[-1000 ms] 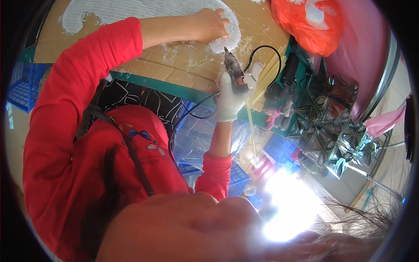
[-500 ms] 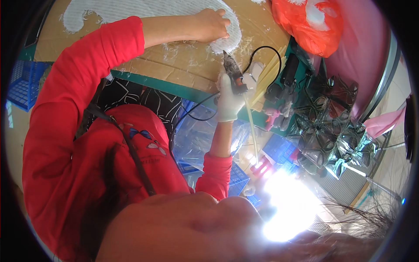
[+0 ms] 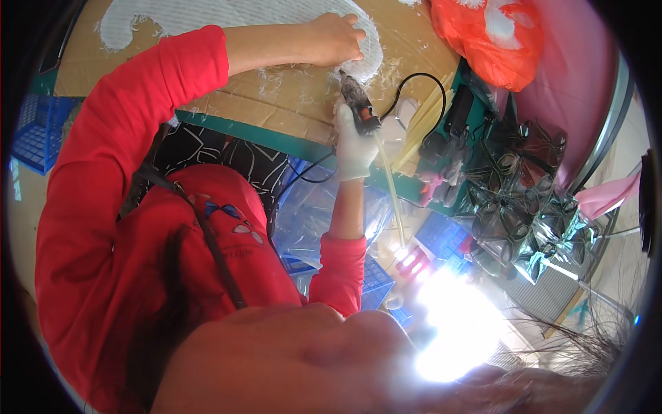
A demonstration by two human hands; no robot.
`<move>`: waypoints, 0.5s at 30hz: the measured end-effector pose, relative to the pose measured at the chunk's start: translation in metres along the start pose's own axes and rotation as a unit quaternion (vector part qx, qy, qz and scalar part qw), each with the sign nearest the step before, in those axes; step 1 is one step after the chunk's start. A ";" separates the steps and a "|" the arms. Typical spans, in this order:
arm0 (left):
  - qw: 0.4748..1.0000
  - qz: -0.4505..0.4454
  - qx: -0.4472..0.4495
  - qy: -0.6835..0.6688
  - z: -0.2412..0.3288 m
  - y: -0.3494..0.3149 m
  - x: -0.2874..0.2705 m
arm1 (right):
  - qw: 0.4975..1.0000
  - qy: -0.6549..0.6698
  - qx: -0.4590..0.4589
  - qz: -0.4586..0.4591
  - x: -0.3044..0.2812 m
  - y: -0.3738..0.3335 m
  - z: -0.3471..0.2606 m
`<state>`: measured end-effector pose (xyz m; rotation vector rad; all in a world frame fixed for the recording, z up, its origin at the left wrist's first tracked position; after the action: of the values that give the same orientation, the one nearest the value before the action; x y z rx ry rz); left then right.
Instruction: The person smooths a shaped fabric cutout on cardboard by hand, receives and sets aside a paper note, and applies hot glue along the edge of the cutout using a glue gun.
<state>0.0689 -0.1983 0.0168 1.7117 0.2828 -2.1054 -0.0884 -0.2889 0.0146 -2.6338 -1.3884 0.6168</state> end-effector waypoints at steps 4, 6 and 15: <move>1.000 0.002 -0.002 -0.005 0.001 0.000 -0.001 | 0.999 -0.020 -0.028 0.005 -0.003 0.001 0.002; 1.000 0.002 -0.004 -0.004 0.001 0.000 0.000 | 0.998 -0.025 -0.051 0.034 -0.009 -0.002 0.002; 1.000 -0.004 -0.004 -0.012 -0.001 0.000 0.000 | 0.996 -0.009 -0.065 0.066 -0.018 -0.011 -0.005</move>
<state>0.0696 -0.1981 0.0168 1.6824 0.2906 -2.1272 -0.1032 -0.2966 0.0278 -2.8477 -1.3086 0.5848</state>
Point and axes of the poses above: each hand's wrist, its own y-axis towards the middle knuckle, its own x-axis out of the palm, z = x × y, the point moved 5 cm from there along y, towards the middle knuckle, and after that the axes turned 3 degrees about y, right-handed, at the moved point
